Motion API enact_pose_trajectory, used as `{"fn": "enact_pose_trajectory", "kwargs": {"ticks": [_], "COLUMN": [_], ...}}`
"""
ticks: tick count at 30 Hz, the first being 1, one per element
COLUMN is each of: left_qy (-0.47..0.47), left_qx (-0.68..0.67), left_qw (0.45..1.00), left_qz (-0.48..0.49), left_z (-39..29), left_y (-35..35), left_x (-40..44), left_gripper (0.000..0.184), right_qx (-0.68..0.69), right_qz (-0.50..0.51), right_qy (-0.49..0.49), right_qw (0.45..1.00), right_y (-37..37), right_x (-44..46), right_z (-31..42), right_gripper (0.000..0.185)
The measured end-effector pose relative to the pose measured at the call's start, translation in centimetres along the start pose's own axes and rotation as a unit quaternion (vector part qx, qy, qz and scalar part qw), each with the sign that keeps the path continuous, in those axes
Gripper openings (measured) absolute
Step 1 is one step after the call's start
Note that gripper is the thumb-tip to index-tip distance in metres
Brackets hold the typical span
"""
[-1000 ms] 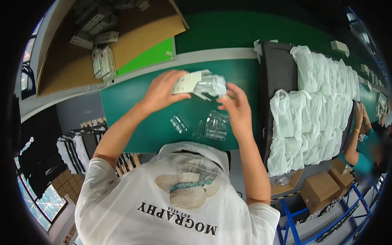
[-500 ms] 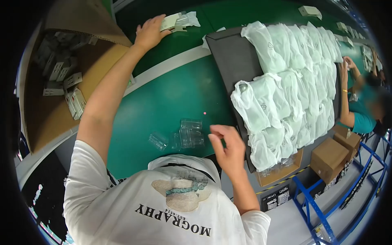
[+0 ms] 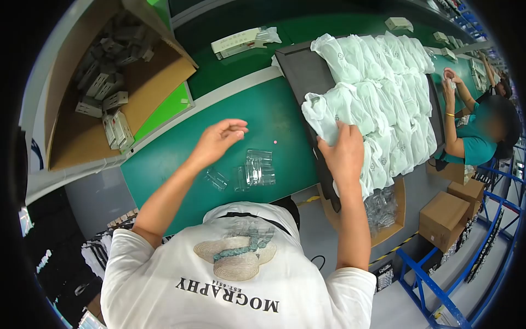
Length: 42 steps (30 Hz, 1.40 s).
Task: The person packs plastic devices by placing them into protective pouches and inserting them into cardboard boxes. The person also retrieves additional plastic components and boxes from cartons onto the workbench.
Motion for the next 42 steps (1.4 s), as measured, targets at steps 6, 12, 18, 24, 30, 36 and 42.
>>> {"fn": "enact_pose_trajectory", "kwargs": {"ticks": [6, 12, 18, 24, 30, 36, 42], "left_qy": [0.207, 0.275, 0.016, -0.071, -0.277, -0.218, -0.129], "left_qx": [0.102, 0.323, 0.132, 0.041, -0.509, -0.586, -0.497], "left_qw": [0.970, 0.895, 0.928, 0.967, 0.813, 0.780, 0.858], "left_qz": [-0.076, 0.137, 0.349, 0.240, -0.048, -0.033, -0.021], "left_z": [-5.5, -7.3, 1.1, 8.5, 6.4, 7.5, 6.3], "left_y": [2.8, 4.8, 2.9, 1.6, -1.3, -2.1, -2.7], "left_x": [-7.2, -11.1, -15.3, -19.2, -21.6, -21.8, -21.0], "left_gripper": [0.035, 0.056, 0.062, 0.057, 0.045, 0.049, 0.057], "right_qx": [0.092, 0.132, 0.265, 0.561, 0.026, 0.037, 0.168], "right_qz": [-0.019, 0.024, 0.247, 0.320, 0.051, 0.008, -0.035], "right_qy": [-0.060, -0.243, -0.252, 0.002, -0.238, -0.193, -0.191], "right_qw": [0.994, 0.961, 0.897, 0.764, 0.970, 0.980, 0.966], "right_y": [-7.3, -8.8, -5.2, 2.4, 4.3, 9.5, 4.6], "right_x": [-3.4, -8.5, -13.3, -14.3, -14.3, -14.5, -11.3], "right_z": [3.9, 10.7, 12.4, 11.3, 13.7, 15.0, 14.6], "right_gripper": [0.043, 0.046, 0.041, 0.035, 0.035, 0.033, 0.025]}}
Point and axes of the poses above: each hand's wrist, its own x-axis towards the middle knuckle, its own y-axis out of the palm, z = x × y, the point moved 2 cm from there along x, towards the middle knuckle, and after that the axes turned 10 degrees about -x, right-handed, at the moved point
